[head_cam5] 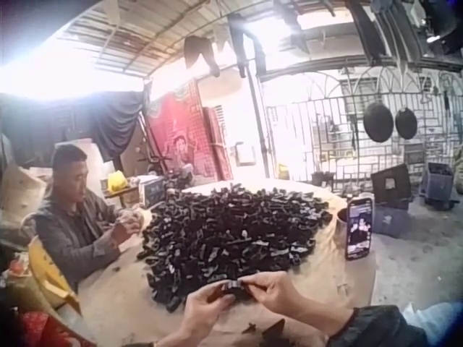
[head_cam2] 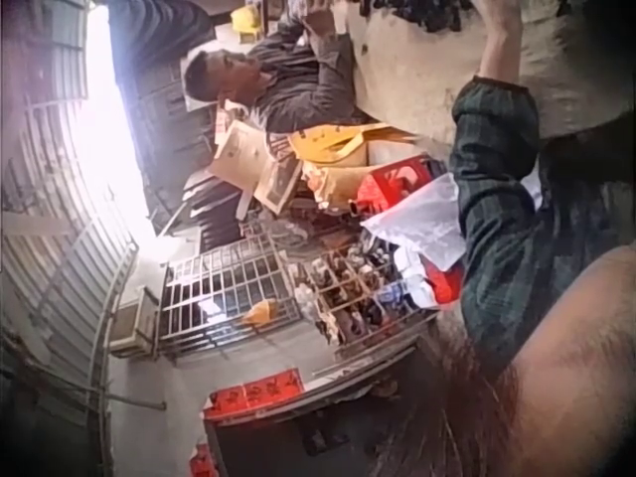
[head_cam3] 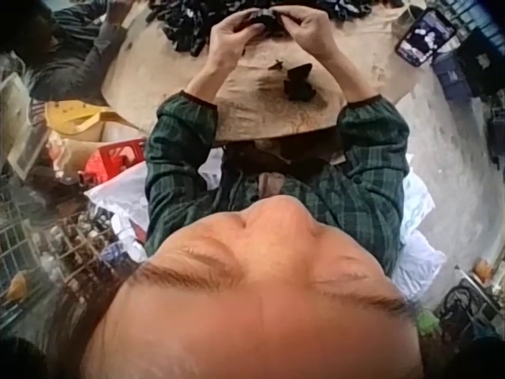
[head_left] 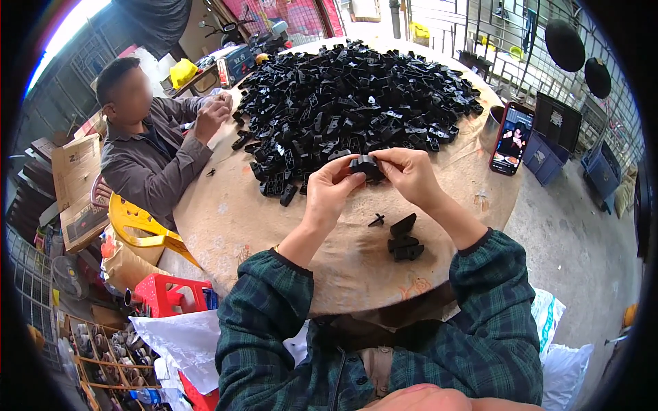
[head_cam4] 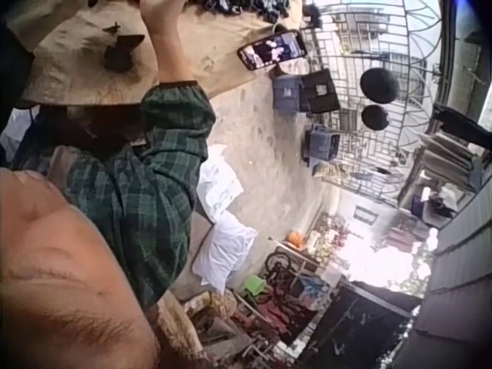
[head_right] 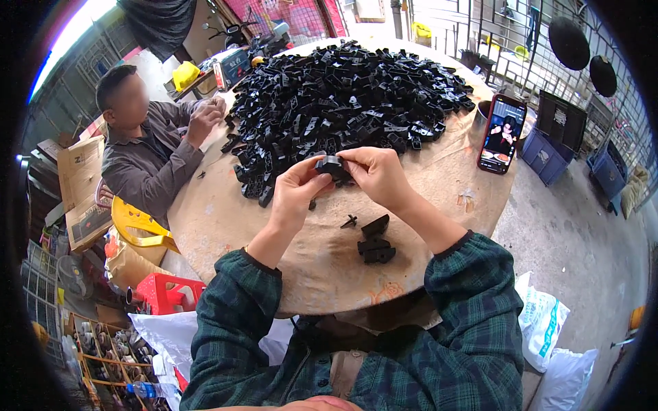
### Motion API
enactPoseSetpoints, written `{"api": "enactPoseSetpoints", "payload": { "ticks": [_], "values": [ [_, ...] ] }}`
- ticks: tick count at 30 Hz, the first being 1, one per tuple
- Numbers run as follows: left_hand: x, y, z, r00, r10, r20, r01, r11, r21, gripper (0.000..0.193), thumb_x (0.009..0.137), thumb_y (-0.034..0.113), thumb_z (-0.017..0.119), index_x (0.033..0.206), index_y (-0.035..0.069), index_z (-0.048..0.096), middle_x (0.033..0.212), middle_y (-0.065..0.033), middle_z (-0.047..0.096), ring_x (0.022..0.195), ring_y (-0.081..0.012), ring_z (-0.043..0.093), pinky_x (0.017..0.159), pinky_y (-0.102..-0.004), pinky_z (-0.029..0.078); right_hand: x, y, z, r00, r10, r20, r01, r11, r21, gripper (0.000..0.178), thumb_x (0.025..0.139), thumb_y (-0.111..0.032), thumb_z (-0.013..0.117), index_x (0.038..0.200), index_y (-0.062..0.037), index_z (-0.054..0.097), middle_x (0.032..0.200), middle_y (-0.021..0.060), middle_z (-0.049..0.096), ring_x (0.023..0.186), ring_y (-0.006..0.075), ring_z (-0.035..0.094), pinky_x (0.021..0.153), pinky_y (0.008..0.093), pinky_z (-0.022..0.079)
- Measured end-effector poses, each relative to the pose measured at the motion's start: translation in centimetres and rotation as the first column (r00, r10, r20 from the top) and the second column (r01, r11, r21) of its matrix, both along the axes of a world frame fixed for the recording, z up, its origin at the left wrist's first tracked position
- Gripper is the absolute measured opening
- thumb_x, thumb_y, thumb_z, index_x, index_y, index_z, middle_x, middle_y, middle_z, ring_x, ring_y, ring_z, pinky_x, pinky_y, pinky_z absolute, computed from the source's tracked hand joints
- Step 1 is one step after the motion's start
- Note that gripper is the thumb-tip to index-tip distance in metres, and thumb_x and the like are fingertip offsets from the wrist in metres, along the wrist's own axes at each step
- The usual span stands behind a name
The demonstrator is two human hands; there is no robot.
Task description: Sorting and inspecting small black plastic components on a table.
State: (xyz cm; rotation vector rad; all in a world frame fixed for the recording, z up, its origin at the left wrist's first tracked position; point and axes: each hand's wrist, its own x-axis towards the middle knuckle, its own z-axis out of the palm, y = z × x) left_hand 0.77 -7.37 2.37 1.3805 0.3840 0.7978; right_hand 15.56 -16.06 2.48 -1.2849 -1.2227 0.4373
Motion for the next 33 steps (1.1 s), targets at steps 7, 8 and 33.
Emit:
{"api": "enactPoseSetpoints", "payload": {
  "ticks": [7,8,33],
  "values": [
    [-0.1,-0.5,-0.1,1.000,0.013,-0.003,-0.013,0.999,0.042,0.035,0.082,-0.001,0.061,0.116,-0.002,0.054,0.095,-0.0054,0.062,0.082,-0.0100,0.059,0.076,-0.0231,0.051,-1.2,-0.7,0.8,0.798,-0.288,0.529,0.099,0.929,0.357,0.021,0.077,0.006,0.057,0.096,0.0012,0.063,0.077,0.0117,0.060,0.066,0.0237,0.060,0.058,0.0286,0.048],
    [-0.2,-0.6,0.0,1.000,0.009,-0.003,-0.009,1.000,0.006,0.036,0.081,-0.001,0.062,0.116,-0.003,0.053,0.098,-0.0059,0.062,0.085,-0.0092,0.059,0.076,-0.0221,0.050,-1.4,-0.8,1.0,0.739,-0.317,0.595,0.091,0.921,0.378,0.023,0.076,0.006,0.056,0.097,0.0005,0.063,0.080,0.0112,0.060,0.067,0.0241,0.061,0.059,0.0291,0.049],
    [-1.5,-3.8,1.3,0.831,-0.051,-0.554,0.513,0.453,0.729,0.045,0.073,0.020,0.072,0.111,0.004,0.053,0.086,-0.0168,0.063,0.081,-0.0242,0.062,0.068,-0.0359,0.049,7.3,0.6,-0.6,0.874,-0.298,0.384,0.266,0.954,0.135,0.011,0.078,-0.003,0.062,0.087,-0.0007,0.066,0.078,0.0052,0.065,0.064,0.0105,0.058,0.057,0.0233,0.045]
  ]
}}
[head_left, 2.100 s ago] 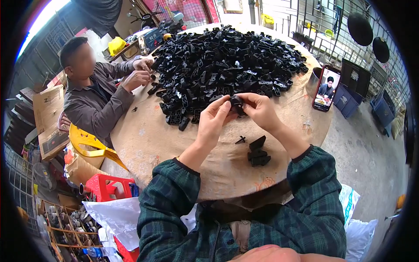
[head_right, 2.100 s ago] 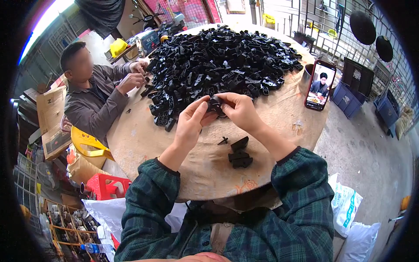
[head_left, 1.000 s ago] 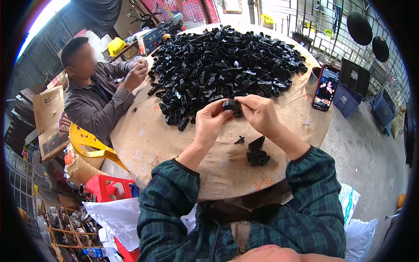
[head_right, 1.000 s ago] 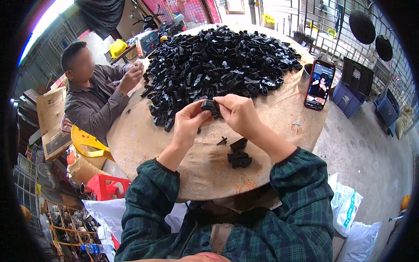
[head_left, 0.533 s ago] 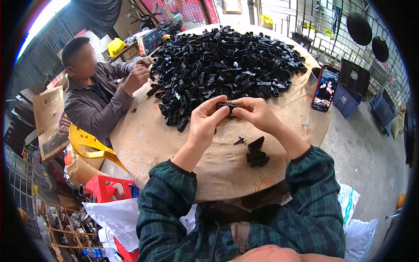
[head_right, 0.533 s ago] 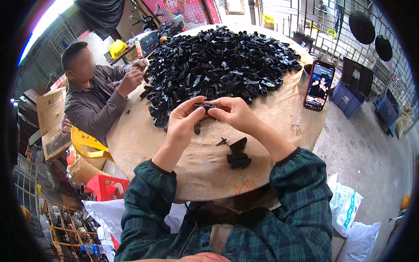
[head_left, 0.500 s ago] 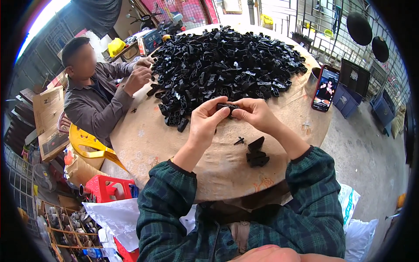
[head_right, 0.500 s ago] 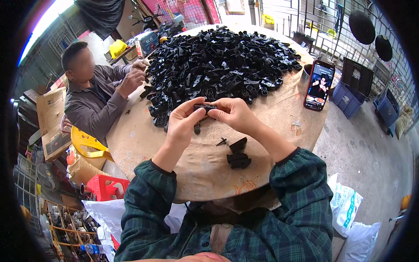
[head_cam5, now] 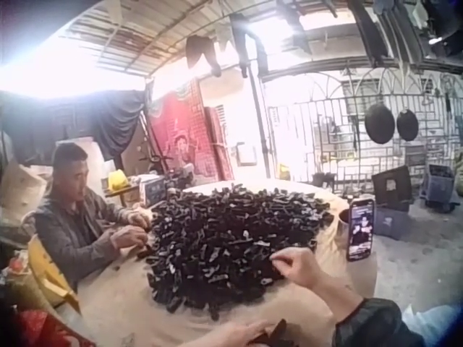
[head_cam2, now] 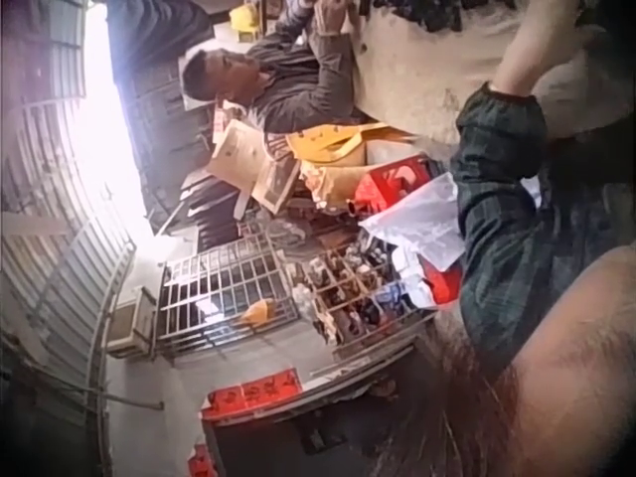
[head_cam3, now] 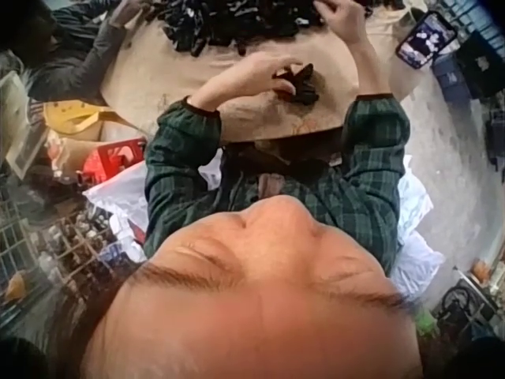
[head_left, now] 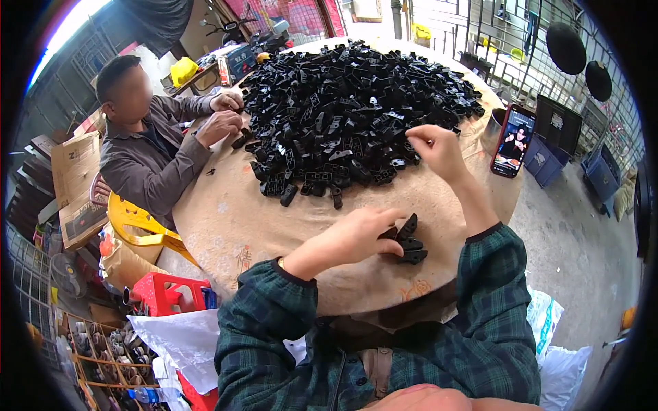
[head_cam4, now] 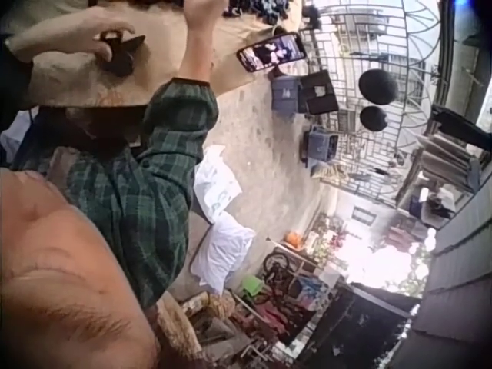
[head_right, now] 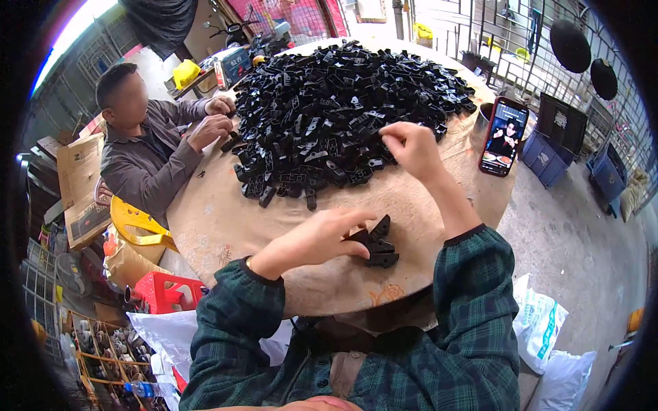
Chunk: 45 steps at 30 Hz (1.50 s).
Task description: Sorting and inspecting small black plastic components on a table.
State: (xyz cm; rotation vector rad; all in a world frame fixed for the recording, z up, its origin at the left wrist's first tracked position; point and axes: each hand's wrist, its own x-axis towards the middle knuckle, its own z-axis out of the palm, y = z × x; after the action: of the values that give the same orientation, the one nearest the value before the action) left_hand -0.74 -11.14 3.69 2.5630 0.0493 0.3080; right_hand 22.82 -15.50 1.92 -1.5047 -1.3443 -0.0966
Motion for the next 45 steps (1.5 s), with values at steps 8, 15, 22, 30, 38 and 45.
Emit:
{"api": "enactPoseSetpoints", "payload": {
  "ticks": [8,15,22,30,38,45],
  "values": [
    [-2.4,6.1,1.9,0.842,0.538,0.043,-0.539,0.836,0.105,0.031,0.071,0.025,0.074,0.082,-0.002,0.061,0.066,-0.0130,0.062,0.059,-0.0215,0.061,0.054,-0.0306,0.047,-2.1,0.0,-1.5,0.905,0.001,0.426,0.082,0.981,-0.176,0.016,0.074,-0.006,0.057,0.088,-0.0074,0.065,0.085,0.0091,0.063,0.083,0.0269,0.058,0.074,0.0354,0.047],
    [-0.8,5.2,-1.3,0.857,0.514,-0.036,-0.499,0.846,0.188,0.042,0.072,0.023,0.072,0.100,-0.001,0.053,0.084,-0.0194,0.062,0.082,-0.0354,0.059,0.070,-0.0392,0.047,-2.9,-0.3,-0.6,0.900,0.016,0.437,0.190,0.885,-0.424,0.020,0.070,-0.015,0.063,0.088,-0.0055,0.064,0.084,0.0102,0.064,0.084,0.0269,0.058,0.076,0.0374,0.047],
    [-0.5,5.5,0.3,0.903,0.423,0.073,-0.419,0.906,-0.067,0.029,0.072,0.014,0.071,0.095,0.000,0.062,0.076,-0.0134,0.062,0.066,-0.0196,0.060,0.061,-0.0287,0.047,-1.4,-0.4,-0.6,0.991,-0.031,0.131,0.072,0.943,-0.326,0.020,0.067,-0.013,0.067,0.083,-0.0024,0.059,0.075,0.0098,0.062,0.067,0.0212,0.060,0.064,0.0311,0.048],
    [-0.3,7.6,-1.2,0.859,0.341,0.383,-0.440,0.873,0.209,0.024,0.067,0.004,0.068,0.092,0.005,0.065,0.092,-0.0101,0.059,0.091,-0.0290,0.053,0.081,-0.0358,0.044,-5.4,0.6,-0.7,0.978,0.204,-0.034,-0.207,0.953,-0.220,0.024,0.068,-0.005,0.072,0.084,-0.0024,0.054,0.073,0.0052,0.059,0.062,0.0119,0.056,0.058,0.0247,0.046],
    [1.0,6.5,-2.4,0.858,0.400,0.322,-0.501,0.791,0.352,0.030,0.066,0.006,0.069,0.095,0.004,0.061,0.097,-0.0097,0.053,0.093,-0.0283,0.051,0.080,-0.0374,0.043,-7.4,2.3,-2.0,0.915,0.078,0.397,0.016,0.974,-0.227,0.021,0.069,-0.007,0.064,0.083,-0.0080,0.049,0.077,0.0076,0.058,0.079,0.0274,0.056,0.068,0.0381,0.046],
    [1.2,6.1,-3.0,0.878,0.359,0.317,-0.478,0.691,0.541,0.017,0.066,0.010,0.064,0.082,0.007,0.059,0.092,-0.0069,0.050,0.090,-0.0239,0.048,0.073,-0.0357,0.038,-6.7,1.9,-1.8,0.968,0.024,0.249,0.012,0.990,-0.142,0.015,0.069,-0.010,0.066,0.077,-0.0057,0.054,0.070,0.0087,0.058,0.066,0.0276,0.057,0.060,0.0368,0.046]
  ]
}}
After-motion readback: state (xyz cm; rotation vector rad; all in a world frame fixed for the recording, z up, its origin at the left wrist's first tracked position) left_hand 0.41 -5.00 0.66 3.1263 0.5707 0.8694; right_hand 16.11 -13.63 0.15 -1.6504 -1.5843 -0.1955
